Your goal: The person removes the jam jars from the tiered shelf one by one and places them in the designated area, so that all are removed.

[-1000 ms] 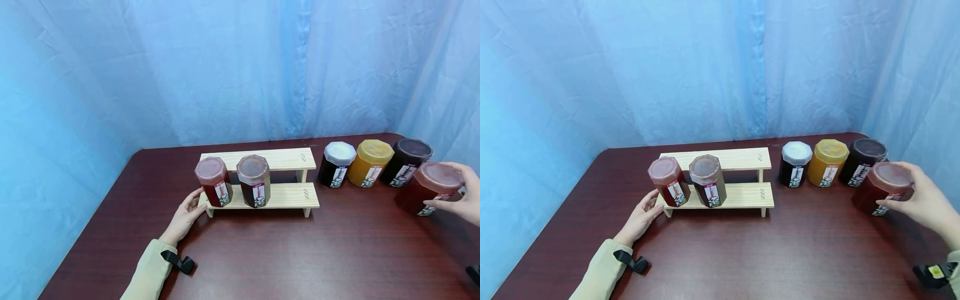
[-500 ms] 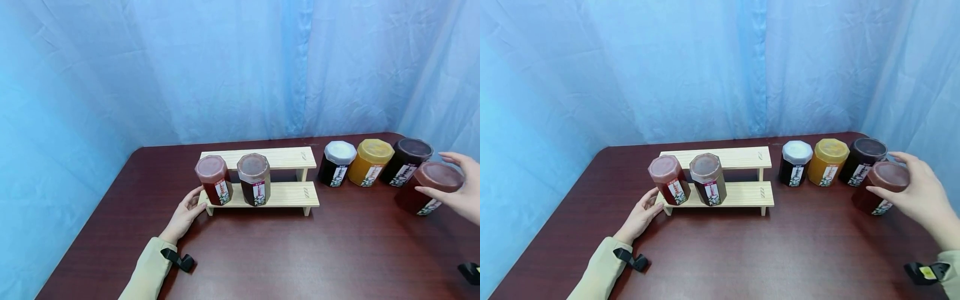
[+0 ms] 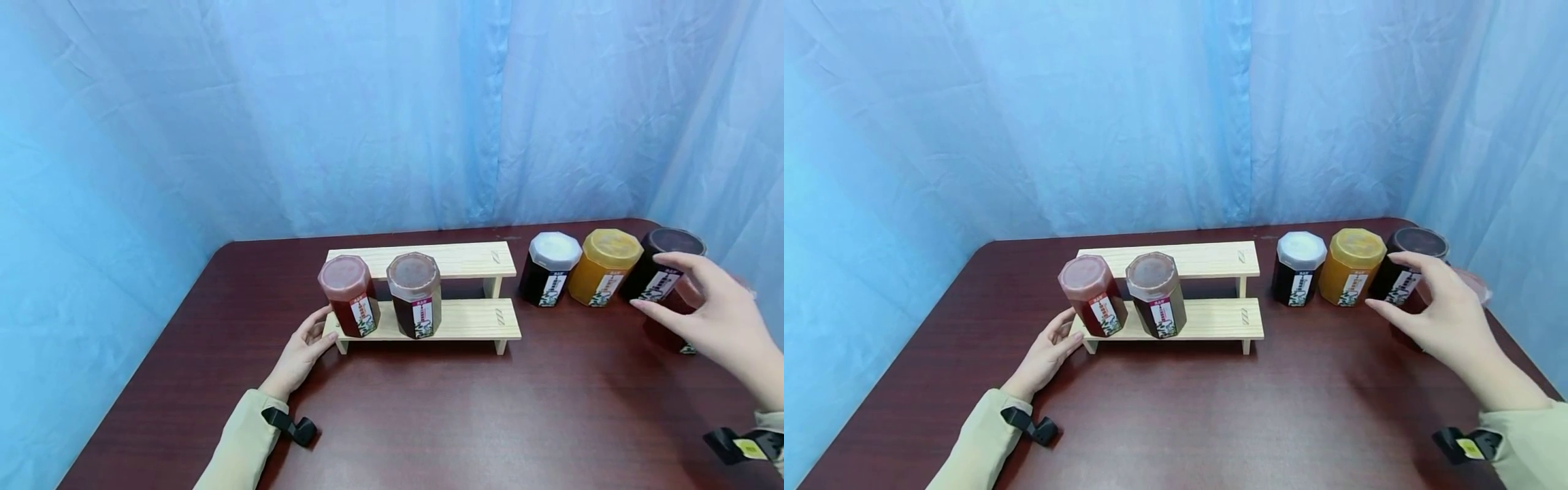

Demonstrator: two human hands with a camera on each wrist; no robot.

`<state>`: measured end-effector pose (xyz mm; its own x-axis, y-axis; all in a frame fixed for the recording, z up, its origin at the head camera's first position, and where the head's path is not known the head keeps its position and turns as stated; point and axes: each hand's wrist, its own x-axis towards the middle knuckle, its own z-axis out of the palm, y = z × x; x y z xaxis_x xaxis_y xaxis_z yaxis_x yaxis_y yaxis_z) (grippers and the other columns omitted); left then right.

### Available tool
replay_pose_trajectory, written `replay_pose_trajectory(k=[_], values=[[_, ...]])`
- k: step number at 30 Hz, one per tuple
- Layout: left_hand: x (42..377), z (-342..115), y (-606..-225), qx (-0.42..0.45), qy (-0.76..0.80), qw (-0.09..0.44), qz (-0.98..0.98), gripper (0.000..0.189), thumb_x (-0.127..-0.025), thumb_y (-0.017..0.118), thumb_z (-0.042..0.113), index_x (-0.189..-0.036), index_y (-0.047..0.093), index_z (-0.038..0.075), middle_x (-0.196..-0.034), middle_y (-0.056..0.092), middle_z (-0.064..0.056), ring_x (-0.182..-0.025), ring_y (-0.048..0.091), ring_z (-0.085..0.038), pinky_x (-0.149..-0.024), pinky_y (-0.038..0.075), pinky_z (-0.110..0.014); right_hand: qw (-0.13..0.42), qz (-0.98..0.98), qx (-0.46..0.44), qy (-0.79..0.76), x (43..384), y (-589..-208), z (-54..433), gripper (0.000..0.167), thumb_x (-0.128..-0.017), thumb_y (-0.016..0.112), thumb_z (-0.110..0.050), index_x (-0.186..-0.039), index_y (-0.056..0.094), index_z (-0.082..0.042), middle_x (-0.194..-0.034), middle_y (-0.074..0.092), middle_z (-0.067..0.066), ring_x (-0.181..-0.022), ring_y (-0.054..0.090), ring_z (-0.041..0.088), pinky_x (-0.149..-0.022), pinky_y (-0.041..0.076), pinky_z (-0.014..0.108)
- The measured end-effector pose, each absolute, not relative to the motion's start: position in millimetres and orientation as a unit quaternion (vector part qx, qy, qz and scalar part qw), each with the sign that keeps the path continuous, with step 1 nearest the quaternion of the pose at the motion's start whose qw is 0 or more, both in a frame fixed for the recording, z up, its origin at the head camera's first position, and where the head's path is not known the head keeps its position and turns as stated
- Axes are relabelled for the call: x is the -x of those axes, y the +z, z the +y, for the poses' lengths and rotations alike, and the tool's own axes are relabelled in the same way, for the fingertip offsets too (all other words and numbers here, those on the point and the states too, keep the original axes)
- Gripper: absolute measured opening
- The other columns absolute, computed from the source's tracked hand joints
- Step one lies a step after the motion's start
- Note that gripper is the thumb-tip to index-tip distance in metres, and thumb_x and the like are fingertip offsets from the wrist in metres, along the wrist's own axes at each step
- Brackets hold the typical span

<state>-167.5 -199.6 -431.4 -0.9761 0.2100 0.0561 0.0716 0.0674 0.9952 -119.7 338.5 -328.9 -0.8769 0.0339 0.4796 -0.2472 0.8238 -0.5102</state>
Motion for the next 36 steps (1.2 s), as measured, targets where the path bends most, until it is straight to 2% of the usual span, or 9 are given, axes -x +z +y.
replay_pose_trajectory(k=[1,2,6,9,14,18,22,26,36], values=[[167,-200,-431,-0.095,0.675,0.050,0.730,0.058,-0.092,0.058,0.005,-0.144,0.031,0.002,-0.131,0.047,-0.026,-0.103,0.057,-0.002,-0.086,0.046,-0.017,0.243,-0.921,-0.063,0.298,120,-330,336,0.065,-0.074,0.077,0.000,-0.132,0.046,0.001,-0.125,0.048,0.025,-0.111,0.026,-0.027,-0.088,0.017,-0.008],[167,-200,-432,-0.094,0.673,0.049,0.732,0.058,-0.092,0.058,0.006,-0.144,0.032,0.002,-0.131,0.048,-0.026,-0.104,0.057,-0.002,-0.086,0.046,-0.017,0.246,-0.918,-0.066,0.305,121,-331,333,0.065,-0.075,0.077,0.000,-0.132,0.046,0.000,-0.125,0.048,0.023,-0.113,0.026,-0.026,-0.090,0.018,-0.007],[167,-200,-431,-0.092,0.673,0.051,0.732,0.059,-0.092,0.057,0.005,-0.145,0.031,0.003,-0.135,0.045,-0.027,-0.106,0.056,0.000,-0.087,0.046,-0.016,0.259,-0.902,-0.080,0.337,123,-332,320,0.063,-0.074,0.078,-0.001,-0.130,0.050,-0.002,-0.123,0.049,-0.014,-0.106,0.030,-0.029,-0.091,0.022,-0.005],[167,-199,-430,-0.090,0.675,0.058,0.730,0.059,-0.093,0.056,0.004,-0.146,0.030,0.004,-0.138,0.043,-0.028,-0.107,0.055,0.001,-0.088,0.045,-0.016,0.264,-0.886,-0.103,0.366,125,-331,313,0.062,-0.071,0.079,0.003,-0.127,0.053,-0.004,-0.116,0.043,-0.031,-0.103,0.038,-0.028,-0.086,0.028,-0.006],[167,-199,-430,-0.085,0.679,0.060,0.727,0.059,-0.092,0.056,0.003,-0.145,0.031,0.004,-0.135,0.044,-0.027,-0.105,0.056,-0.001,-0.088,0.046,-0.017,0.262,-0.864,-0.128,0.410,129,-332,301,0.062,-0.068,0.078,0.010,-0.124,0.055,-0.003,-0.114,0.050,-0.026,-0.102,0.048,-0.022,-0.082,0.036,-0.003],[167,-199,-430,-0.080,0.677,0.057,0.729,0.059,-0.092,0.057,0.004,-0.145,0.031,0.004,-0.132,0.047,-0.025,-0.104,0.057,-0.001,-0.087,0.046,-0.017,0.245,-0.874,-0.120,0.403,133,-334,288,0.060,-0.072,0.079,0.000,-0.126,0.053,-0.004,-0.112,0.049,-0.029,-0.100,0.045,-0.023,-0.081,0.035,-0.003],[167,-198,-429,-0.081,0.680,0.058,0.726,0.059,-0.092,0.057,0.003,-0.145,0.031,0.004,-0.133,0.046,-0.026,-0.105,0.056,-0.001,-0.087,0.046,-0.016,0.213,-0.884,-0.112,0.402,137,-333,273,0.060,-0.076,0.079,-0.007,-0.129,0.051,-0.009,-0.117,0.057,-0.007,-0.100,0.042,-0.025,-0.078,0.037,-0.002],[166,-198,-429,-0.088,0.680,0.058,0.725,0.059,-0.093,0.056,0.003,-0.145,0.030,0.003,-0.134,0.044,-0.029,-0.105,0.055,0.000,-0.088,0.045,-0.016,0.198,-0.877,-0.131,0.418,142,-333,259,0.061,-0.076,0.078,-0.003,-0.129,0.050,-0.006,-0.120,0.056,0.018,-0.103,0.044,-0.022,-0.083,0.036,-0.002],[166,-198,-429,-0.078,0.675,0.061,0.731,0.059,-0.093,0.056,0.004,-0.145,0.030,0.005,-0.135,0.045,-0.027,-0.106,0.056,0.000,-0.088,0.045,-0.016,0.175,-0.873,-0.162,0.426,146,-337,238,0.061,-0.076,0.078,-0.006,-0.130,0.048,-0.006,-0.122,0.056,0.015,-0.109,0.042,-0.018,-0.088,0.034,-0.001]])
